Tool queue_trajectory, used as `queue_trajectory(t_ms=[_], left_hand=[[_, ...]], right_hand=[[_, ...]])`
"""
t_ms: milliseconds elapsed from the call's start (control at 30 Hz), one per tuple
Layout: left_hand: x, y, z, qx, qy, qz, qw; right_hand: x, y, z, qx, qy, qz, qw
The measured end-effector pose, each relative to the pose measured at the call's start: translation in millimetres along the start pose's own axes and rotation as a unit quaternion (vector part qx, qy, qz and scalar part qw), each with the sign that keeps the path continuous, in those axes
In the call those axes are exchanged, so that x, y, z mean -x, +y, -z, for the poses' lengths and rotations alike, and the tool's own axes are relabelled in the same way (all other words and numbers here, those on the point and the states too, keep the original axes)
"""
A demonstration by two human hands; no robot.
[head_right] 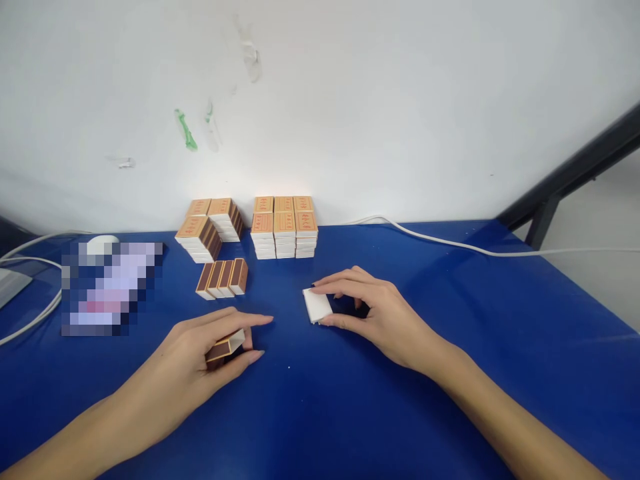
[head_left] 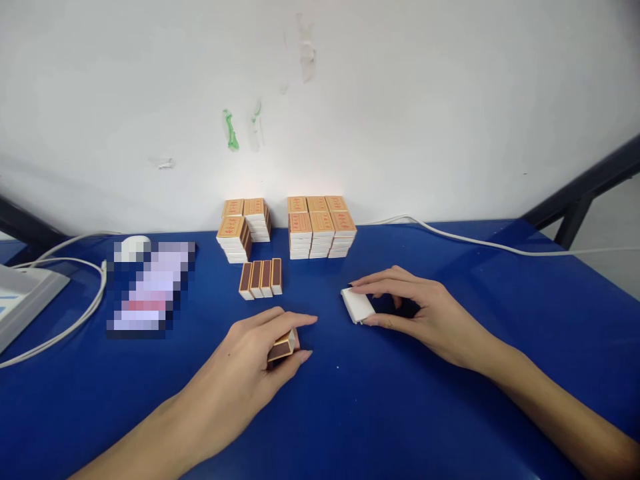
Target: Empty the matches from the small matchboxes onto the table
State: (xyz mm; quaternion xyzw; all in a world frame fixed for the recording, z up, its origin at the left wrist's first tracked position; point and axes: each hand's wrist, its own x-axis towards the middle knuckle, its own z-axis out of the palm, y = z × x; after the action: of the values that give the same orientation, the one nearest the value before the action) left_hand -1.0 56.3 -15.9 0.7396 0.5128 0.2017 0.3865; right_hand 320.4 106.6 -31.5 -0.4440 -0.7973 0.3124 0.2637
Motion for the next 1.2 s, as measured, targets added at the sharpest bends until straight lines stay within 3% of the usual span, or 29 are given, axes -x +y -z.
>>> queue_trajectory(t_ms=[567, 867, 1033, 1200], left_hand=[[4.0, 2.5, 0.6, -0.027, -0.018, 0.011, 0.999], [3.0, 1.0, -1.7, -0.013, -0.009, 0.010, 1.000], [-0.5, 8.3, -9.0, -0.024, 0.054, -0.012, 0.998], [-11.2, 17.7, -22.3, -0.074, 0.038, -0.040, 0.996]], right_hand=[[-0.5, -1.3, -5.0, -0.004, 0.041, -0.001, 0.999], [-0.6, -4.6, 3.6, -0.147, 0.096, -0.111, 0.978], [1.5, -2.9, 7.0, -0.204, 0.140, -0.146, 0.958], [6.5, 0.7, 4.3, -0.231, 0.162, -0.178, 0.943]])
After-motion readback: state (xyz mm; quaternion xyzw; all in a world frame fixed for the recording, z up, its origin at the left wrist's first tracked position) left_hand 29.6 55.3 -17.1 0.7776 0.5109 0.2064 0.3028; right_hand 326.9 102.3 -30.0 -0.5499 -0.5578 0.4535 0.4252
